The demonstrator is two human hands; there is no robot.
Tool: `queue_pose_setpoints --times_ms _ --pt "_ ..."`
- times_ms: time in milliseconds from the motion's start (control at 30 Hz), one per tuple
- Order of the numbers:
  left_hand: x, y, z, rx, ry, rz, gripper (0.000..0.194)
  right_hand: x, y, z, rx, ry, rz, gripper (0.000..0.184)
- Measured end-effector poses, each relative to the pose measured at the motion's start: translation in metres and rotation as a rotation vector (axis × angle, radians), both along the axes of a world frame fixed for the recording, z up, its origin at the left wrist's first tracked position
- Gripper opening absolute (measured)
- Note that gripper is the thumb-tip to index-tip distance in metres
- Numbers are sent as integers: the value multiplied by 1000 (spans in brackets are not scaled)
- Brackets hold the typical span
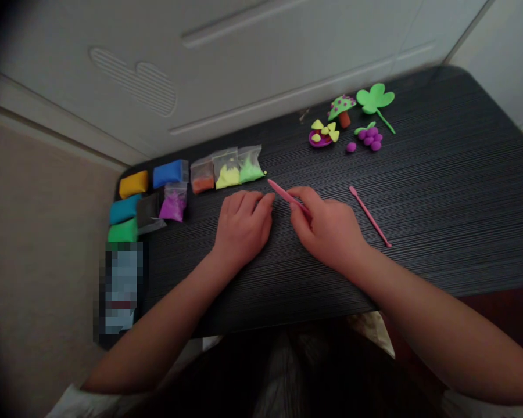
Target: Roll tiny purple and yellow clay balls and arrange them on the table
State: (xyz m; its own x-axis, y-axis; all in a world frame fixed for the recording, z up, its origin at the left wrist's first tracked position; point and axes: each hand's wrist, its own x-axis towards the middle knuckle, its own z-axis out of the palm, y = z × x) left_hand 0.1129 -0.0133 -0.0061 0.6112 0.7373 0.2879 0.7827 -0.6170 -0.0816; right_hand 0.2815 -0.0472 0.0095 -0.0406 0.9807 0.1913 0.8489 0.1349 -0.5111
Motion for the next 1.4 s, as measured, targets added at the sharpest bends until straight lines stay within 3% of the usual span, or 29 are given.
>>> queue_pose_setpoints --times_ms 233,500,767,1133,1400 --pt "-23 5 7 54 12 44 28 1 0 0 -30 3 1 30" --pt "-57 11 9 110 173 -68 18 1 -1 0 -3 12 12 29" --pt "-53 22 18 157 246 -201 21 3 -3 2 -30 -13 -14 30" --pt "-52 7 34 173 255 -377 21 2 -3 0 -49 -70 -39 29" --pt "-40 1 45 117 196 -407 28 11 -2 -7 -47 -144 -83 31"
